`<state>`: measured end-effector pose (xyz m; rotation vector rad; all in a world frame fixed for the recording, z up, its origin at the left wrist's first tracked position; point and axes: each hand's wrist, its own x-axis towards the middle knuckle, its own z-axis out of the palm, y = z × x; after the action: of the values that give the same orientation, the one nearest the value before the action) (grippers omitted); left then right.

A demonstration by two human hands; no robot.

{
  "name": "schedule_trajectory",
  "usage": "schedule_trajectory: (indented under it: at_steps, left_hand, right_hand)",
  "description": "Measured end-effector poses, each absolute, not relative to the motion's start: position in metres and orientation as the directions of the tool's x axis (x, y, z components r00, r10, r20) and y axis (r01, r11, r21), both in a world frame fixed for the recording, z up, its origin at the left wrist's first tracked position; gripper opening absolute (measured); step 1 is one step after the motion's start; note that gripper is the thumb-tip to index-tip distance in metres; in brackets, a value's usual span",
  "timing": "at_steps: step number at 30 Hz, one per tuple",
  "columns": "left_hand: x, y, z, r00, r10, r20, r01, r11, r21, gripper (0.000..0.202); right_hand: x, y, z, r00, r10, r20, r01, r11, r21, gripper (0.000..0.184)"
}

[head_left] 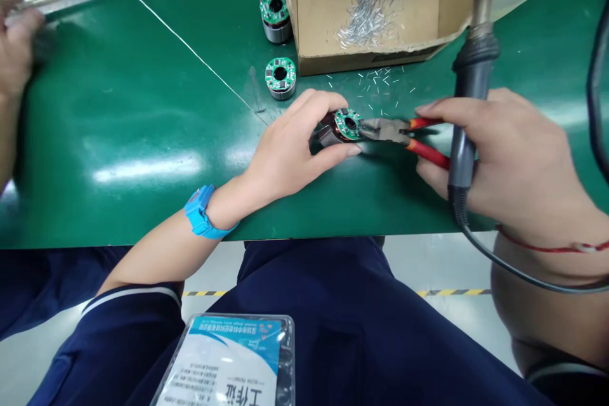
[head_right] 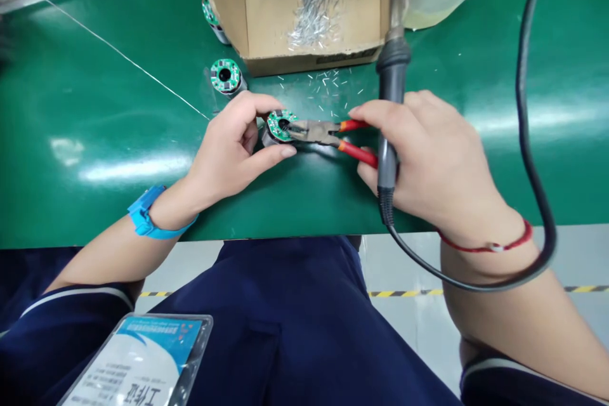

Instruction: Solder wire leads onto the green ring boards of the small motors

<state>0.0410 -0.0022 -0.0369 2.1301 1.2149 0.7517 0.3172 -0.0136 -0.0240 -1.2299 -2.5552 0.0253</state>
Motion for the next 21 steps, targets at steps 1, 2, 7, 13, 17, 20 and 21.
schedule_trajectory:
  at_steps: [1,2,7,13,17,20,21]
  left_hand:
    - [0.04,-0.002,-0.037,0.437,0.879,0.19,0.57,-0.434,0.697,0.035]
    - [0.04,-0.002,-0.036,0.446,0.874,0.19,0.576,-0.444,0.686,0.036]
    - [0.037,-0.001,-0.038,0.472,0.86,0.195,0.611,-0.479,0.631,0.037]
    - [0.036,0.001,-0.046,0.424,0.864,0.271,0.565,-0.487,0.666,0.035]
    - [0.036,0.002,-0.05,0.384,0.88,0.28,0.536,-0.459,0.709,0.034]
    - [0.035,0.001,-0.05,0.365,0.891,0.27,0.528,-0.437,0.728,0.035]
    - [0.035,0.001,-0.05,0.361,0.895,0.261,0.534,-0.427,0.73,0.035]
  right_hand:
    - [0.316,-0.013,-0.022,-0.61,0.75,0.255,0.752,0.649,-0.112,0.044]
    - [0.316,-0.013,-0.02,-0.629,0.735,0.253,0.744,0.664,-0.08,0.042]
    - [0.309,-0.016,-0.014,-0.639,0.719,0.275,0.75,0.661,0.013,0.027]
    - [0.297,-0.006,-0.023,-0.308,0.911,0.273,0.947,0.321,-0.001,0.039]
    - [0.291,0.01,-0.029,-0.088,0.985,0.149,0.994,0.097,-0.053,0.068]
    - [0.29,0.008,-0.028,-0.197,0.955,0.219,0.962,0.232,-0.146,0.064]
    - [0.291,0.004,-0.027,-0.206,0.942,0.264,0.948,0.259,-0.185,0.062]
